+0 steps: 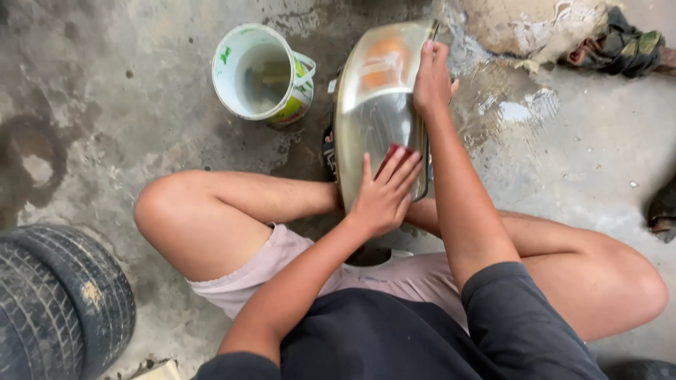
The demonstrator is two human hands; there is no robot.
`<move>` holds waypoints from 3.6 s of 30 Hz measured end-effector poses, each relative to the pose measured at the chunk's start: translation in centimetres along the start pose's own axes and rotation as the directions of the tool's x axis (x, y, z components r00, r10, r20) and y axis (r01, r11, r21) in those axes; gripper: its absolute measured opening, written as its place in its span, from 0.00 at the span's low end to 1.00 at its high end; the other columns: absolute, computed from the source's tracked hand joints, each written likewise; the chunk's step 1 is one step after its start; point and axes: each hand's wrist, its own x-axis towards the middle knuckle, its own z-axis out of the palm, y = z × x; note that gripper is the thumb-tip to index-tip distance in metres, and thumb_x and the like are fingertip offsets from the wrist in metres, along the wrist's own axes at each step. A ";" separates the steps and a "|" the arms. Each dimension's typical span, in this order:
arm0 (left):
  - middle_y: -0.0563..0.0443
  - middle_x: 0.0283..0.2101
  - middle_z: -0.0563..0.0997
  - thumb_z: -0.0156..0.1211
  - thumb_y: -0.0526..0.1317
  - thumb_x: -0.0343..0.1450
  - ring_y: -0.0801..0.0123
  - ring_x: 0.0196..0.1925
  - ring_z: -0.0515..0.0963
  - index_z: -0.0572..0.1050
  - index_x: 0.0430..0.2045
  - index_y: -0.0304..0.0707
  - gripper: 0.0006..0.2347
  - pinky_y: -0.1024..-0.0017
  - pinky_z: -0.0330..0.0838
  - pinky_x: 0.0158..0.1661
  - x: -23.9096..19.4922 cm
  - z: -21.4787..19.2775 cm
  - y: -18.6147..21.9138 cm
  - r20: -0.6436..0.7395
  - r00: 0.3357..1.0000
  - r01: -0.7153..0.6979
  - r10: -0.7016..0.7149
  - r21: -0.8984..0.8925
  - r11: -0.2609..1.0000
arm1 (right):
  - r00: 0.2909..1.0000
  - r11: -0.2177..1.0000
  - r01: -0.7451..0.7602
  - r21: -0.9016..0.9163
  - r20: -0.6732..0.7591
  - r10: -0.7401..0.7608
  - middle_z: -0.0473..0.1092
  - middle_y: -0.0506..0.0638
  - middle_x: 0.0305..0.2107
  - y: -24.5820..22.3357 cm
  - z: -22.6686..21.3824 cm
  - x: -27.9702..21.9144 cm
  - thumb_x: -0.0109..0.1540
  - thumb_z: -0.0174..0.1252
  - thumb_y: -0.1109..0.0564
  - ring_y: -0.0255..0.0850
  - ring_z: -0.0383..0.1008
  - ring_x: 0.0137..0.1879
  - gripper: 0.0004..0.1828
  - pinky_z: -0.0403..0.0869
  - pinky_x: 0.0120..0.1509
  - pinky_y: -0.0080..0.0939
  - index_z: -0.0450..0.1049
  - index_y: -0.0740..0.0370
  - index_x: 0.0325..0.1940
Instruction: Sanding a car headlight lens with a sanding block and water to restore its surface.
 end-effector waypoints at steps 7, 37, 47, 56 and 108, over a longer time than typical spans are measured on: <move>0.45 0.79 0.42 0.51 0.48 0.76 0.49 0.81 0.40 0.57 0.74 0.50 0.28 0.20 0.28 0.67 7.5 1.7 -5.0 -0.106 0.937 0.343 -0.333 0.109 0.933 | 0.999 0.999 0.039 -0.016 -0.014 -0.039 0.78 0.49 0.48 1.3 0.5 0.6 0.63 0.27 0.27 0.49 0.77 0.54 0.34 0.39 0.71 0.76 0.63 0.49 0.57; 0.64 0.79 0.36 0.34 0.49 0.81 0.70 0.79 0.31 0.46 0.76 0.58 0.24 0.23 0.19 0.65 0.7 2.1 -1.2 0.293 0.954 -0.005 -0.054 0.198 0.980 | 0.997 0.997 0.078 -0.004 -0.004 -0.078 0.76 0.46 0.44 2.1 0.6 1.3 0.64 0.32 0.28 0.46 0.77 0.52 0.30 0.39 0.71 0.73 0.63 0.49 0.55; 0.59 0.78 0.51 0.44 0.46 0.80 0.65 0.81 0.45 0.59 0.74 0.53 0.23 0.25 0.27 0.68 3.1 2.5 -3.1 0.044 0.999 0.012 -0.019 0.161 0.987 | 0.993 0.995 0.103 0.005 -0.058 -0.103 0.76 0.46 0.46 2.9 1.4 2.4 0.65 0.37 0.29 0.46 0.77 0.52 0.27 0.41 0.69 0.77 0.65 0.47 0.53; 0.63 0.79 0.50 0.41 0.47 0.79 0.67 0.81 0.44 0.56 0.74 0.56 0.24 0.29 0.26 0.69 1.5 1.5 -3.4 0.098 0.993 -0.085 0.071 0.151 0.985 | 0.998 0.998 0.059 -0.002 -0.027 -0.059 0.78 0.50 0.49 0.8 0.1 0.6 0.64 0.34 0.29 0.49 0.77 0.55 0.28 0.39 0.71 0.74 0.64 0.47 0.54; 0.37 0.79 0.46 0.48 0.47 0.76 0.42 0.81 0.45 0.53 0.73 0.34 0.30 0.23 0.40 0.66 -3.0 -0.4 -2.6 -0.174 0.910 0.387 -0.376 0.032 0.922 | 0.993 0.994 0.111 -0.023 0.036 -0.110 0.73 0.50 0.55 2.1 0.2 1.4 0.64 0.27 0.27 0.49 0.73 0.58 0.32 0.48 0.69 0.66 0.60 0.49 0.56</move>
